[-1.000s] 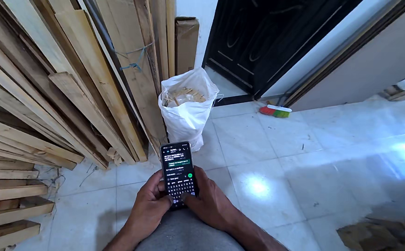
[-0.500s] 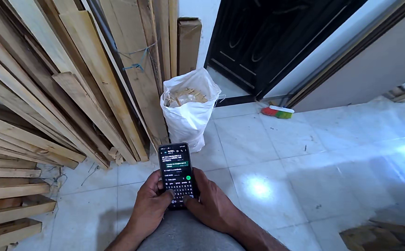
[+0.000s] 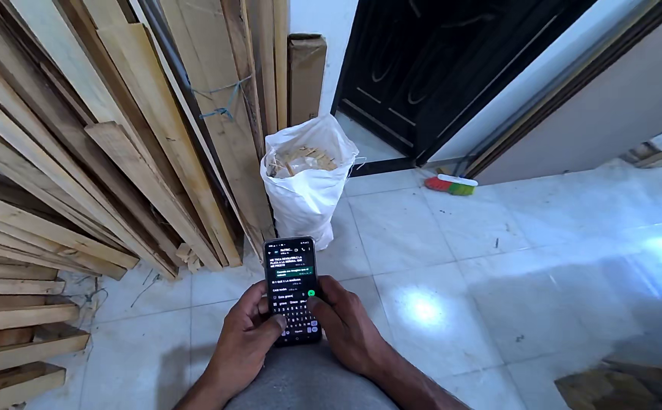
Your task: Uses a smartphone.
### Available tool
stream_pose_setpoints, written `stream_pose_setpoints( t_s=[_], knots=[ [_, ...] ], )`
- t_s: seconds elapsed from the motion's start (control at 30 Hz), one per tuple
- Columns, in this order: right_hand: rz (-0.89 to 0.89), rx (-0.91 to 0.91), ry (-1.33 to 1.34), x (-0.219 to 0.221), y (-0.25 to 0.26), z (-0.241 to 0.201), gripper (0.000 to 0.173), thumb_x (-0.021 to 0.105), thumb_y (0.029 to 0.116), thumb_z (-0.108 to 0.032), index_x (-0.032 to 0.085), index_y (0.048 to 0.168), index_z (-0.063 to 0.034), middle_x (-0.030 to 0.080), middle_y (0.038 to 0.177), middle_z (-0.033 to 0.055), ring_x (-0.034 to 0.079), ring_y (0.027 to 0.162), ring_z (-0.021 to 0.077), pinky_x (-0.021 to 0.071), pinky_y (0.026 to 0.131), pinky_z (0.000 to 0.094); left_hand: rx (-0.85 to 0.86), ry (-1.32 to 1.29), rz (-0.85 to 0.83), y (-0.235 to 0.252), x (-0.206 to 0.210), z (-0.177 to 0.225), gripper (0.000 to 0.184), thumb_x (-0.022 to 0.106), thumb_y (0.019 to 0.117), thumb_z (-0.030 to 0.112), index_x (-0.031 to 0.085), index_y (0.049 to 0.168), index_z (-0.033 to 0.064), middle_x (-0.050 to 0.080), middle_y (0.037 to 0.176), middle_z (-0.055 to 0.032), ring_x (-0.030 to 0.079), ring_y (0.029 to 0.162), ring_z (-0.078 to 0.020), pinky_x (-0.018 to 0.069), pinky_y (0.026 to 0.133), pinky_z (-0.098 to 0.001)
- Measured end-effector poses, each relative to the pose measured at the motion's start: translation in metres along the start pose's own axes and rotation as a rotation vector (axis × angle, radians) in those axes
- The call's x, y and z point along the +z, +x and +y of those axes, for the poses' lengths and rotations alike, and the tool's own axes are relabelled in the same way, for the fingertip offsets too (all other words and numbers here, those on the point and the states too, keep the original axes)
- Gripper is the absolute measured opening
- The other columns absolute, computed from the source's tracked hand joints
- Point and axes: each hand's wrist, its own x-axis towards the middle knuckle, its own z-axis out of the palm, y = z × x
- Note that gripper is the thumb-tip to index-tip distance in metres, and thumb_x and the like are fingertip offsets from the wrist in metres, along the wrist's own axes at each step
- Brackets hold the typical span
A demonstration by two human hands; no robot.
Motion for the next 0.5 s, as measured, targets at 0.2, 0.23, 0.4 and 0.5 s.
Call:
stream_pose_setpoints(
  t_s=[0.2,0.23,0.4,0.5],
  knots=[
    [0.048,0.012,-0.041,0.0011,0.0015,-0.0013,0.031,0.041,0.1069,-0.027,0.066,0.107,-0.0083,0.067,0.083,0.001,0.067,0.076,0.0094,0.0561,0.069,0.0308,0.024,0.002,-0.034,-0.0014,-0.001,0.0014,0.046,0.055,0.095,-0.001,0.046,0.14,-0.0057,0.073,0.113,-0.0175,0.073,0.102,-0.027,0.0623,0.09,-0.0423],
    [0.047,0.016,-0.041,0.0011,0.0017,-0.0015,0.031,0.041,0.1069,-0.027,0.066,0.107,-0.0086,0.067,0.083,0.0007,0.067,0.076,0.0094,0.0561,0.068,0.0307,0.029,-0.001,-0.039,-0.0015,-0.0012,0.0015,0.047,0.055,0.0949,-0.001,0.045,0.141,-0.0058,0.073,0.113,-0.0177,0.073,0.102,-0.0274,0.0622,0.091,-0.0426],
    [0.008,-0.015,0.025,-0.0007,0.0005,0.0003,0.032,0.042,0.1067,-0.027,0.065,0.114,-0.0076,0.071,0.092,0.0013,0.07,0.085,0.0094,0.0588,0.074,0.0313,0.023,-0.017,-0.037,-0.0017,-0.0016,0.0022,0.047,0.053,0.0951,-0.002,0.045,0.141,-0.006,0.073,0.113,-0.018,0.073,0.102,-0.0274,0.0624,0.09,-0.0425],
    [-0.024,-0.033,0.057,-0.0015,0.0003,0.0018,0.032,0.044,0.1056,-0.026,0.063,0.121,-0.0066,0.073,0.099,0.0021,0.071,0.091,0.0098,0.0603,0.079,0.0323,0.016,-0.037,-0.033,-0.0012,-0.0023,0.0025,0.043,0.05,0.0973,0.0,0.046,0.14,-0.0064,0.072,0.114,-0.0184,0.073,0.102,-0.0278,0.0625,0.089,-0.0435]
  ],
)
